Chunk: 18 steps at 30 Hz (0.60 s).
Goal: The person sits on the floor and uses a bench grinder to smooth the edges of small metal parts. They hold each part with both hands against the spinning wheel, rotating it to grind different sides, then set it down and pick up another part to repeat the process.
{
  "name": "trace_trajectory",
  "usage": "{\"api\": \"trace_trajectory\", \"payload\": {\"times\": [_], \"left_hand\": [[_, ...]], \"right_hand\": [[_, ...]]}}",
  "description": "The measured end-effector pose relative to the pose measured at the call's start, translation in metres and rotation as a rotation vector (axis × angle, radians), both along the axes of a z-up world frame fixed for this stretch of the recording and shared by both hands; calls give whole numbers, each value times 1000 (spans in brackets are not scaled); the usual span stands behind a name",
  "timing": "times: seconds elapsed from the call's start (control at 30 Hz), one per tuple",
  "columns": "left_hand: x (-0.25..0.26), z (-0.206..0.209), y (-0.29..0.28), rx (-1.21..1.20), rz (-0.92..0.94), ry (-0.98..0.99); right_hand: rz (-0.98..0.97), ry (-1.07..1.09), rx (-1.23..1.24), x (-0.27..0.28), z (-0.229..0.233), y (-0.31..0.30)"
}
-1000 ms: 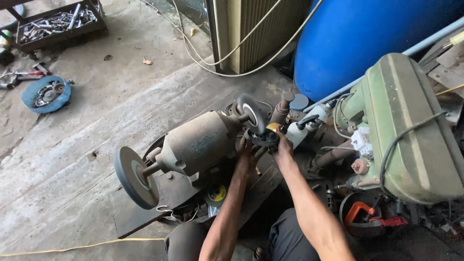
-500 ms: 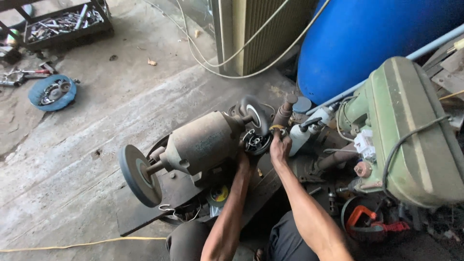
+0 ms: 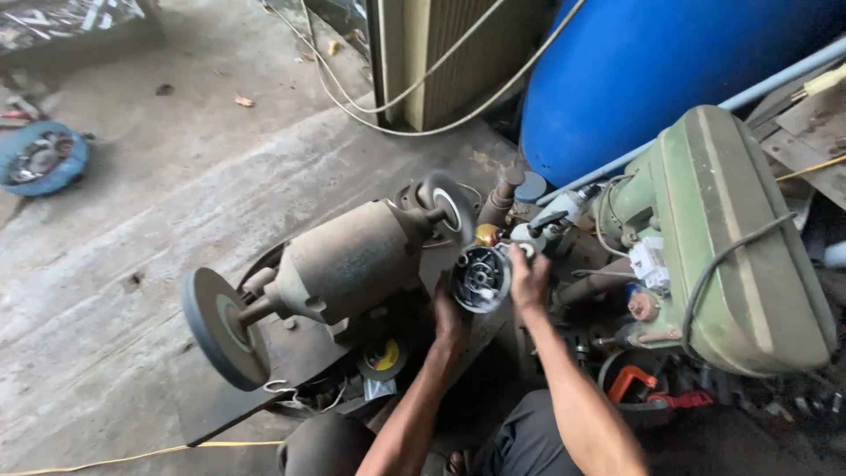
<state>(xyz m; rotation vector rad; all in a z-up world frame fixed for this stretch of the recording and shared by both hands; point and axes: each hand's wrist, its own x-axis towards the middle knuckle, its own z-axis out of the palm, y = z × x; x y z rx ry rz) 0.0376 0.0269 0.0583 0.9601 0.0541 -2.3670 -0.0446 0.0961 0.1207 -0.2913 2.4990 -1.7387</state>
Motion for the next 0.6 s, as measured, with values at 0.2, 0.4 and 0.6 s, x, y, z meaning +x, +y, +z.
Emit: {"api": "trace_trajectory", "payload": {"times": [0.2, 0.4, 0.6], "left_hand": [[2, 10, -10, -484, -568, -426], [-27, -26, -49, -497, -493, -588], [-21, -48, -68, -558, -518, -732]], "right_hand": [[-36, -384, 11, -23, -18, -2], [6, -501, 152, -1, 8, -47], [12, -510, -76, 14, 23, -59]]}}
